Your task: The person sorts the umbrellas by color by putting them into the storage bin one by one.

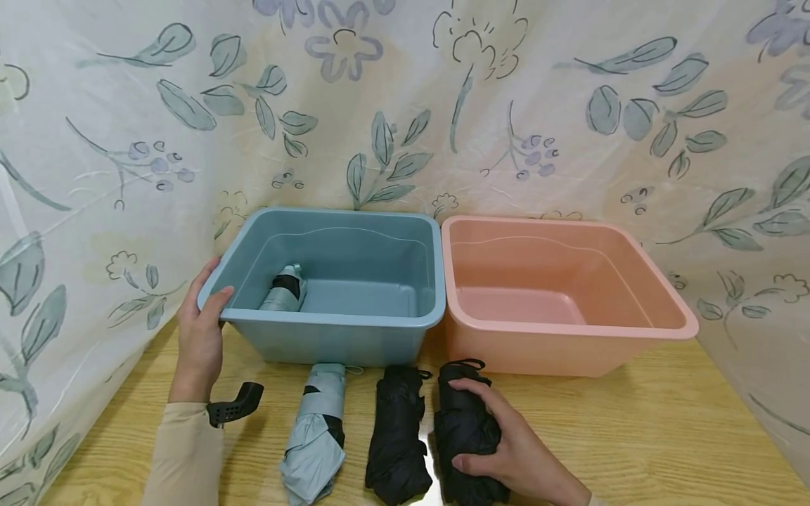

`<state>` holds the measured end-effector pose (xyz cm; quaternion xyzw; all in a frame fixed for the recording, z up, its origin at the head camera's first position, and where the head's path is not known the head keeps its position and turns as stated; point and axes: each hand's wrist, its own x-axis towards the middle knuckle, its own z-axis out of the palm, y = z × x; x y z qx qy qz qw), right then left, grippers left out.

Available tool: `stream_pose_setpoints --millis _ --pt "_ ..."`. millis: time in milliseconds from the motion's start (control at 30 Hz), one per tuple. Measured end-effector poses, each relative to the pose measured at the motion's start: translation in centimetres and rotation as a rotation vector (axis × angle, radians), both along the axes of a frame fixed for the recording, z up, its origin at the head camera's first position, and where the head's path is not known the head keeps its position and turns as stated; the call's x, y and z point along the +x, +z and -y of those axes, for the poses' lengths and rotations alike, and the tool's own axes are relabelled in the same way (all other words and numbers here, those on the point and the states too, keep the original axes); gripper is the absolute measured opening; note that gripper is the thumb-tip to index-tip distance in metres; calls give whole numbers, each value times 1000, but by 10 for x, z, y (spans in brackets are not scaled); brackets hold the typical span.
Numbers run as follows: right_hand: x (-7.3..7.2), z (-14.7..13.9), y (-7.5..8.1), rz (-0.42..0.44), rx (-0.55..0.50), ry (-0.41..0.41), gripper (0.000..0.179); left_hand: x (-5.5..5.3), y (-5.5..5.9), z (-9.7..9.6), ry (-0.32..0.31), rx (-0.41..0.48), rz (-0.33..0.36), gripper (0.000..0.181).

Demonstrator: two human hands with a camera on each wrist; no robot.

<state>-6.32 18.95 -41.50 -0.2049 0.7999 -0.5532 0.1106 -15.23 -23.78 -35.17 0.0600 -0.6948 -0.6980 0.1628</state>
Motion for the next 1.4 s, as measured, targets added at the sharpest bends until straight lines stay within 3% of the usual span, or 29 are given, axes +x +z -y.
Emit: stream_pose_setpoints --millis 100,200,333,667,900,1167,1400 --pt "0 -3 2 48 -117 53 83 0 0 0 -1 1 1 53" --pt "1 -6 8 158 -229 95 83 0 0 0 -4 2 2 53" --pt "3 -10 19 210 -283 123 85 0 0 0 -4 -1 2 53" --pt "13 -21 56 47 -154 56 84 2 0 -2 5 13 -12 53" --pt "13 -35 78 33 -231 58 89 3 0 -2 7 22 -16 53" --pt "-8 -45 113 -145 -120 8 94 2 0 -2 13 17 -1 52" --pt "-44 -46 153 -242 30 -63 93 2 1 -2 10 14 -2 53"
